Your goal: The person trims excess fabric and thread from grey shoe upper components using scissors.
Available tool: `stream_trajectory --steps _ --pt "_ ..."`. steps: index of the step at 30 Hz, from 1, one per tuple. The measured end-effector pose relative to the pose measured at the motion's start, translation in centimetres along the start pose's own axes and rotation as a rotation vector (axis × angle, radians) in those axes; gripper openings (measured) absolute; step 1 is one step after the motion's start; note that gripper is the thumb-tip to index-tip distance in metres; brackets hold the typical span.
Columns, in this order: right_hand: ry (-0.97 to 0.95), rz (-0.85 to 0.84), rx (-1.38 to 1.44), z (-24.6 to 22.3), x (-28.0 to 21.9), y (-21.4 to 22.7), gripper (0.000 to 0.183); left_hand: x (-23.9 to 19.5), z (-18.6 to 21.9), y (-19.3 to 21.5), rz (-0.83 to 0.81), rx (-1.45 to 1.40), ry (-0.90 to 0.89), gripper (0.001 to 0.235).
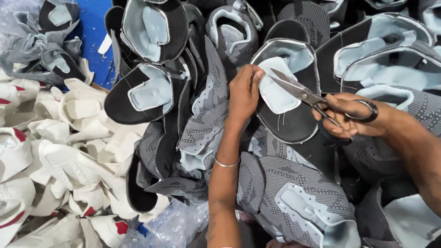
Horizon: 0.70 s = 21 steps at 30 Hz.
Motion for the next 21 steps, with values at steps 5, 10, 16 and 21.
stream_trajectory --steps 5,10,16,21 --pt "-0.056 0.011 -0.007 -0.4 -0.2 -0.3 0.064 0.1 0.8 0.0 -0.007 -0.022 -0.068 0.017" --pt "0.002 0.008 0.035 -0.1 0.4 -0.5 0.061 0.2 0.8 0.3 -0.031 -0.055 -0.107 0.016" --pt "0.08 0.084 -0.122 -0.3 0.6 -0.9 0.041 0.1 -1.0 0.7 -0.115 -0.261 -0.069 0.02" --pt "0.107 0.111 -0.178 -0.4 0.6 -1.3 0.034 0.1 -1.0 1.2 -0.154 -0.407 0.005 0.022"
Point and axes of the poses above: each hand's wrist, its own x-axis towards the middle knuckle, its own y-axis out of the back of the hand, z = x × y, the point moved 2 cm from there along x, towards the middle knuckle, and after that the axes turned 10 degrees about -x, right-handed, at the moved point
